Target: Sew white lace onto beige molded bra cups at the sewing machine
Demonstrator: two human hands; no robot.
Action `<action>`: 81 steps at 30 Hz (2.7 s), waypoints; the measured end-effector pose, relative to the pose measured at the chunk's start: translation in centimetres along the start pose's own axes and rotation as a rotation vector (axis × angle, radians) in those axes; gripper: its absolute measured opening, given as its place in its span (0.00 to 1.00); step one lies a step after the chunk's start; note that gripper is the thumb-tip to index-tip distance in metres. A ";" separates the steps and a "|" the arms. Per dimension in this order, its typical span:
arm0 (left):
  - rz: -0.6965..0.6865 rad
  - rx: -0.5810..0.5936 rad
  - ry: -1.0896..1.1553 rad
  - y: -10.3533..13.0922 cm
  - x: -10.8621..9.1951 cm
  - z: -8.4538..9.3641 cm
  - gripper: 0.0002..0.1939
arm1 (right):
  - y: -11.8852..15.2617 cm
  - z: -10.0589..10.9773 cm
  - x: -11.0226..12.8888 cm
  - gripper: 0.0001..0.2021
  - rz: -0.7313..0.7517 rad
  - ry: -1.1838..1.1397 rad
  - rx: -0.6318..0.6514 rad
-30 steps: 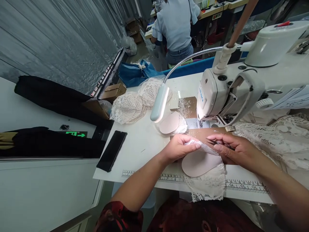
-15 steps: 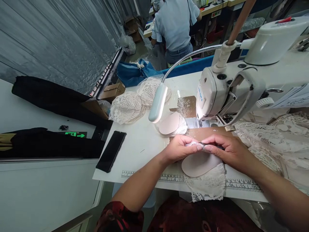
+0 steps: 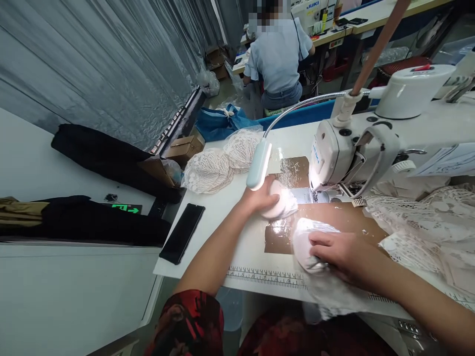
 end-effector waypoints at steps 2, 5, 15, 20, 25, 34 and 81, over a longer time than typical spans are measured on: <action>0.010 0.080 0.071 0.2 0.6 -0.6 0.21 | 0.8 1.0 -0.9 0.10 -0.039 0.006 0.065; -0.008 0.200 0.235 1.5 0.8 -1.4 0.13 | 1.6 2.4 -2.8 0.07 -0.258 -0.148 0.094; -0.020 0.411 0.800 3.2 0.4 -2.3 0.14 | -4.5 1.4 -3.1 0.14 -0.509 -0.696 -0.077; -0.113 0.410 0.724 3.1 0.4 -1.9 0.19 | -4.2 1.5 -3.1 0.14 -0.511 -0.708 -0.097; -0.196 0.441 0.597 3.2 -0.5 -2.0 0.22 | -3.7 1.3 -3.4 0.15 -0.494 -0.791 -0.080; -0.037 0.382 0.635 2.9 -0.3 -2.9 0.13 | -3.2 1.4 -3.6 0.16 -0.610 -0.757 -0.106; 0.034 0.567 0.952 4.1 -1.5 -4.1 0.09 | -1.8 1.0 -0.4 0.28 -0.081 0.196 -0.492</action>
Point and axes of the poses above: each hand's wrist, its own y-axis away from the middle knuckle, its own z-axis out of the back of the hand, x = y × z, the point moved 3 cm from there along -y, towards the middle knuckle
